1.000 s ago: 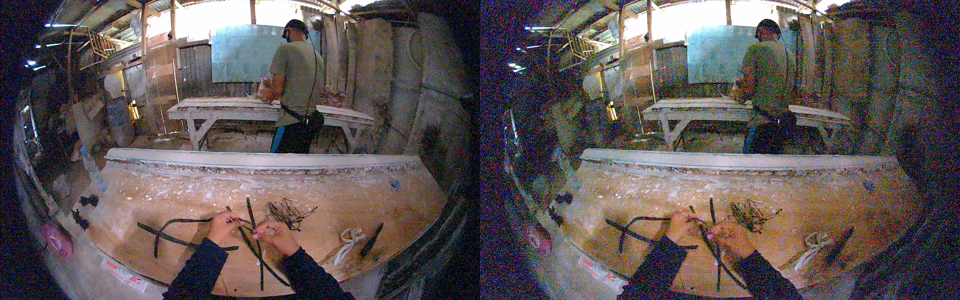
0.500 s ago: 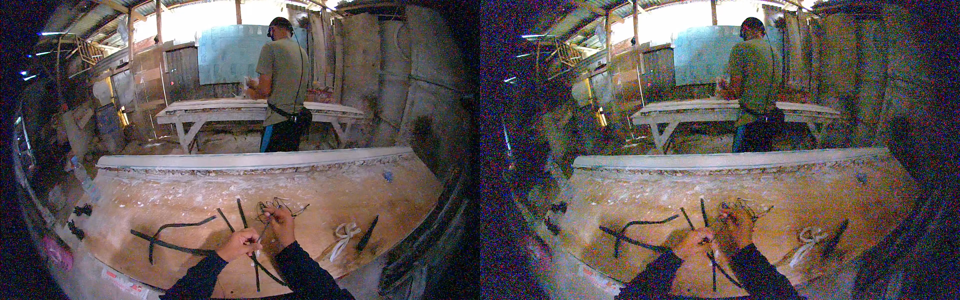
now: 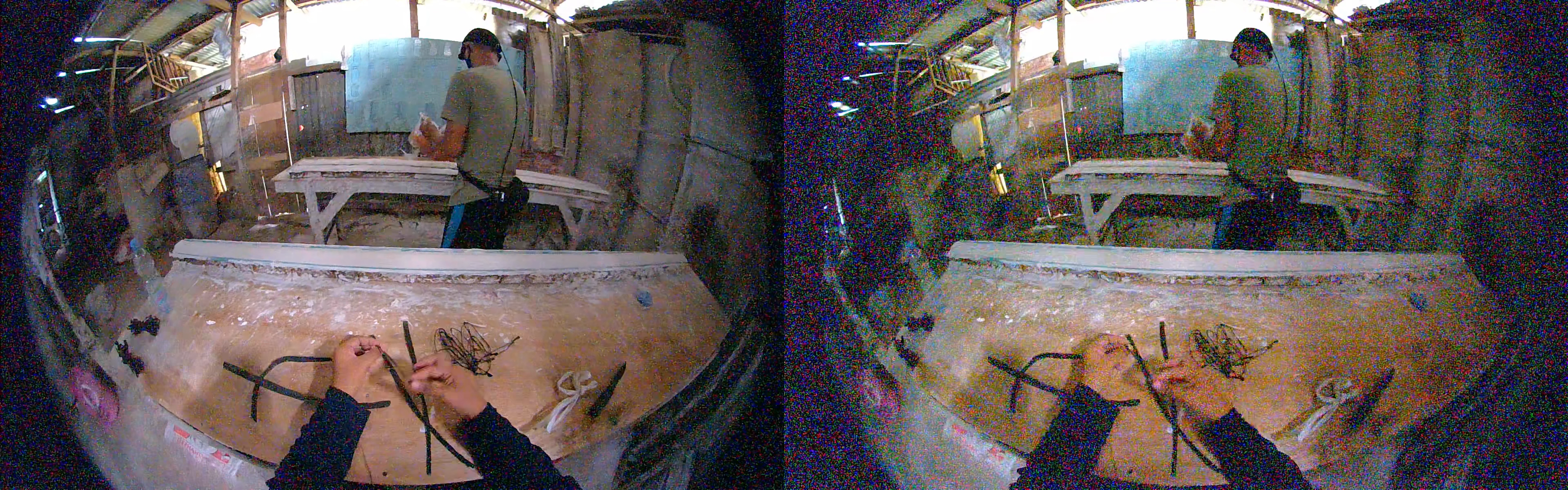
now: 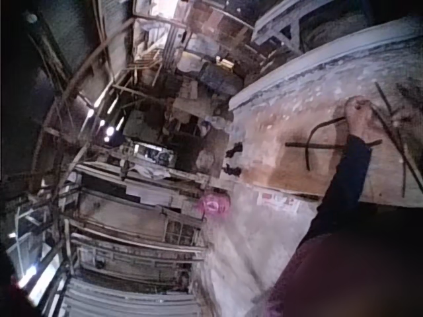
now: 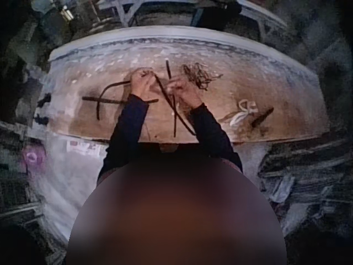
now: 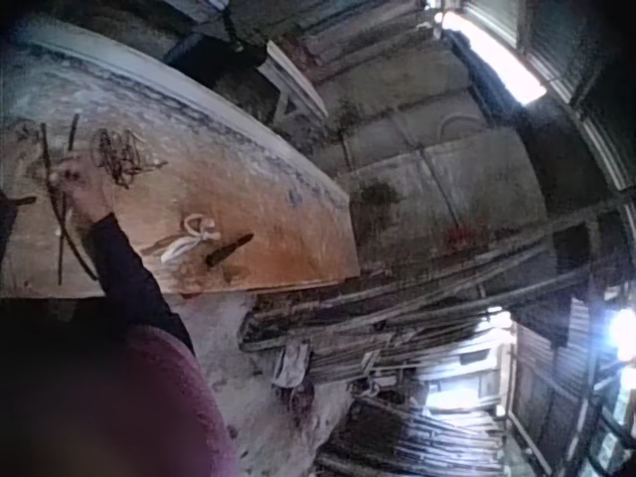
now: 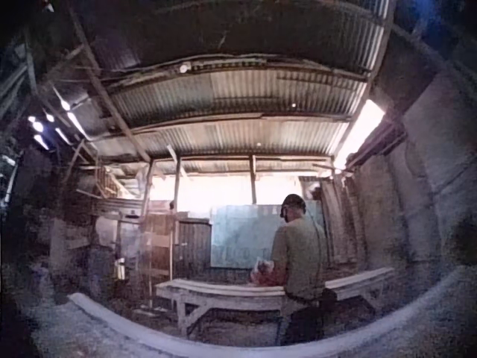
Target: The person ties black cords together by hand on a wooden workbench. A coworker in the background sands a long white object on a separate table.
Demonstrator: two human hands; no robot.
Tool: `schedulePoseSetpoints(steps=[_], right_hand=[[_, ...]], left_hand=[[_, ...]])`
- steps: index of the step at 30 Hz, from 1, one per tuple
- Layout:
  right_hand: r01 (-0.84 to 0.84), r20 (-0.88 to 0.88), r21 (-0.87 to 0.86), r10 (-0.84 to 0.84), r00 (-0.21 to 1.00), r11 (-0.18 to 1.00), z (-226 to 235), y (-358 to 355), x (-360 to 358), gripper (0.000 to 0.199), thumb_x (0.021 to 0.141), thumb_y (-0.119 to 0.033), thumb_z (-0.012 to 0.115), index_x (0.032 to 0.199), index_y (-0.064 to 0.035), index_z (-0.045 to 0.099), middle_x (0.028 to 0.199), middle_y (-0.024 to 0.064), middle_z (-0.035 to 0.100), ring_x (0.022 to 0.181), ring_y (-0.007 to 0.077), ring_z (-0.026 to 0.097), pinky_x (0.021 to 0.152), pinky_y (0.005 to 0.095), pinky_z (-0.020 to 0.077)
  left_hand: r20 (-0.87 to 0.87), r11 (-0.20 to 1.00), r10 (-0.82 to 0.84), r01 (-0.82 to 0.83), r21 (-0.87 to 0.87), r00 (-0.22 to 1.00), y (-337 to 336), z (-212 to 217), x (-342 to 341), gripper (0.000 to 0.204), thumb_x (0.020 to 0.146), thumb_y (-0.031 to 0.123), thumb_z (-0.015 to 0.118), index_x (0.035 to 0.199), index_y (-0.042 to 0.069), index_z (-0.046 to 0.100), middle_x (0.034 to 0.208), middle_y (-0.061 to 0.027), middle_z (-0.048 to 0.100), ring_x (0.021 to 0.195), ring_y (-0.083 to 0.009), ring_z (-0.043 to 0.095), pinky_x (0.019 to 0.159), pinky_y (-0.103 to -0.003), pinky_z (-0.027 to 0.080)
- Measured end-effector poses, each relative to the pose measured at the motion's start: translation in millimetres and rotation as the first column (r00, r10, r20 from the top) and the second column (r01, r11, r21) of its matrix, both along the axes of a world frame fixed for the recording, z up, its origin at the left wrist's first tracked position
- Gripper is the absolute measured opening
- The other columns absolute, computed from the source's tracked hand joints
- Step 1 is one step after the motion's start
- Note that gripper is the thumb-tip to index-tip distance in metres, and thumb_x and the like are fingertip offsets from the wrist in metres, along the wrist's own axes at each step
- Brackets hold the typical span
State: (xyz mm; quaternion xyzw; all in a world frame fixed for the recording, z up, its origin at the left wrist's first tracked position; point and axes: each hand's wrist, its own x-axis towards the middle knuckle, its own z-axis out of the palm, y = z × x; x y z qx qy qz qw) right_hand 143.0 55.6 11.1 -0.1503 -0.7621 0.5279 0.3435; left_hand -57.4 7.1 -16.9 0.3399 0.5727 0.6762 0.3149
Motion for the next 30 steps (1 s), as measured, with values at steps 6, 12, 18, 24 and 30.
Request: schedulePoseSetpoints(steps=[6,12,18,24,30], right_hand=[[-0.187,0.028,-0.104,0.19,0.981,0.977,5,-11,-3,0.017,0.071,-0.012,0.067,0.088,-0.0071,0.065,0.103,0.0063,0.054,0.105,0.0189,0.045,0.092,0.0316,0.0327],[-0.073,-0.065,-0.284,0.057,0.996,0.956,10,-8,6,0.014,0.067,-0.007,0.07,0.079,-0.0065,0.063,0.08,0.0041,0.06,0.098,0.0182,0.05,0.089,0.0313,0.0346],[0.274,-0.1,-0.192,-0.297,0.95,0.942,-2,9,7,0.011,0.068,-0.001,0.066,0.07,-0.0048,0.056,0.079,0.0044,0.057,0.083,0.0156,0.054,0.075,0.029,0.0421],[0.642,-0.124,0.409,-0.658,0.743,0.648,4,15,8,0.016,0.066,0.009,0.056,0.078,-0.0013,0.055,0.073,0.004,0.051,0.074,0.0152,0.052,0.067,0.0246,0.043],[0.556,-0.15,-0.175,-0.58,0.801,0.813,16,6,-1,0.02,0.067,0.01,0.052,0.083,0.0001,0.057,0.079,0.0097,0.056,0.077,0.022,0.055,0.07,0.0277,0.0436]], left_hand=[[-0.038,0.996,-0.026,0.029,0.085,0.999,3,-10,0,0.008,0.073,0.004,0.06,0.08,0.002,0.062,0.072,-0.0002,0.057,0.056,-0.0072,0.052,0.045,-0.019,0.042],[-0.017,0.986,-0.154,0.153,-0.067,0.988,1,-8,2,0.009,0.072,0.003,0.062,0.081,0.002,0.062,0.076,-0.0021,0.059,0.059,-0.0071,0.052,0.045,-0.02,0.042],[-0.583,0.952,-0.294,0.289,-0.103,0.757,-13,20,20,0.01,0.073,0.008,0.065,0.082,0.003,0.061,0.074,-0.0002,0.056,0.063,-0.0073,0.053,0.047,-0.02,0.043],[-0.458,0.749,-0.642,0.63,-0.205,0.615,-24,35,45,0.01,0.076,0.012,0.064,0.082,0.005,0.06,0.076,0.0002,0.05,0.072,-0.0073,0.052,0.052,-0.02,0.044],[-0.232,0.565,-0.805,0.825,-0.015,0.547,-20,12,64,0.016,0.08,0.02,0.06,0.08,0.005,0.053,0.075,0.0018,0.045,0.062,-0.0066,0.048,0.05,-0.02,0.042]])
